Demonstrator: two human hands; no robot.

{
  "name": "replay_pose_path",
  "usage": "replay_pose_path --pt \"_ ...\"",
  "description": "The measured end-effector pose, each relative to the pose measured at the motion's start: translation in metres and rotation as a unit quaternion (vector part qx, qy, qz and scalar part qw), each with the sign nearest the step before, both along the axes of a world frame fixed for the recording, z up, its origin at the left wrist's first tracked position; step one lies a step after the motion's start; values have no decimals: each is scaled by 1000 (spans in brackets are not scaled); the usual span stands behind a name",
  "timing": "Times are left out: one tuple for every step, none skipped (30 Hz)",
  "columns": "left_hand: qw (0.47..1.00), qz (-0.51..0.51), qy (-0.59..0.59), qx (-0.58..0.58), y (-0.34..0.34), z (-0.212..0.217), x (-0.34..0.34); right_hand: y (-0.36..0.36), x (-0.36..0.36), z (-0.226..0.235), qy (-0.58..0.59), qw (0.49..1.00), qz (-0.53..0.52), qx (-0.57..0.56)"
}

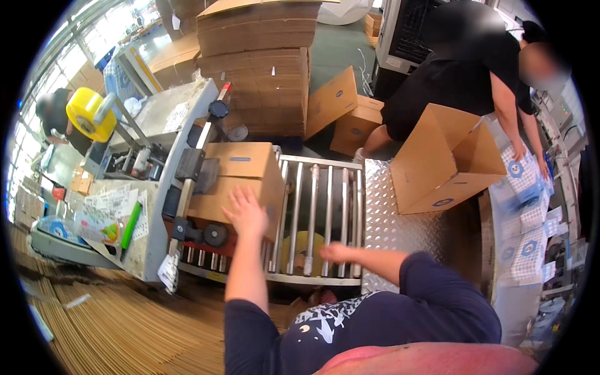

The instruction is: The person packs multiple small product boxes into larger shipping cartons at a stainless steel table, closes the carton flaps, and places the filled cartons onto a roller conveyor for sealing.

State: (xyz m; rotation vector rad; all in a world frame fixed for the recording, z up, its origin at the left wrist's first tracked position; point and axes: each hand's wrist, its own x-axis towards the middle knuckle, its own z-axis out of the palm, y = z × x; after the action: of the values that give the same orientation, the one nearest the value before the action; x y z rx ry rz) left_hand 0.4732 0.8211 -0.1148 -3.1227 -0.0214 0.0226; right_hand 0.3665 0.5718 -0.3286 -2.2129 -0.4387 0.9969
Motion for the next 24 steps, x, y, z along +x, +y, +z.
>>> replay_pose_path --pt "1000 16 13 -9 13 -1 5 -13 -55 -1 -2 997 8 -73" --pt "999 22 23 -19 20 6 5 -44 -109 -25 63 984 60 -156" --pt "998 48 34 -37 32 2 3 -77 -155 -38 103 973 68 -195" --pt "995 78 40 -56 46 -6 3 -111 -193 -42 131 965 60 -218" --pt "991 105 44 -76 52 -8 0 -142 -229 -45 153 960 47 -232" --pt "991 105 38 -69 45 -8 -11 -172 -260 -44 166 958 17 -232" --pt "993 101 36 -57 37 -12 -33 -195 -285 -43 169 961 -19 -216" --pt "994 75 7 -78 33 -28 -58 -216 -301 -41 160 966 -49 -195" --pt "993 64 -17 -101 28 -39 -91 -229 -308 -41 137 973 -77 -169" --pt "987 75 -31 -140 23 -65 -119 -242 -312 -42 113 976 -100 -155" --pt "973 51 -21 -225 38 -100 -155 -248 -309 -38 85 978 -108 -158" --pt "920 22 91 -380 31 -110 -187 -253 -309 -32 73 972 -128 -181" --pt "924 13 262 -279 26 -107 -217 -257 -307 -22 60 967 -143 -204" --pt "878 -50 387 -279 47 -128 -247 -252 -289 -5 37 964 -137 -223" --pt "864 -162 418 -231 44 -104 -272 -262 -281 -1 10 968 -130 -213" --pt "871 -140 438 -175 35 -55 -278 -260 -278 -3 -10 974 -116 -193" --pt "917 -84 341 -186 81 -50 -294 -244 -259 6 -30 981 -82 -174" --pt "934 4 334 -127 24 52 -283 -251 -263 6 -26 981 -99 -165" --pt "988 -11 47 -144 47 87 -305 -239 -261 23 -62 982 -101 -144" --pt "976 -53 -149 -151 41 141 -320 -235 -265 39 -94 981 -111 -130" --pt "956 21 -119 -267 23 210 -332 -235 -271 47 -101 981 -114 -119" --pt "951 9 -209 -227 19 266 -347 -234 -280 53 -106 982 -115 -104" --pt "937 0 -296 -187 15 316 -356 -239 -292 56 -108 982 -122 -93" --pt "870 -70 -488 19 34 355 -367 -242 -303 61 -101 983 -107 -107"
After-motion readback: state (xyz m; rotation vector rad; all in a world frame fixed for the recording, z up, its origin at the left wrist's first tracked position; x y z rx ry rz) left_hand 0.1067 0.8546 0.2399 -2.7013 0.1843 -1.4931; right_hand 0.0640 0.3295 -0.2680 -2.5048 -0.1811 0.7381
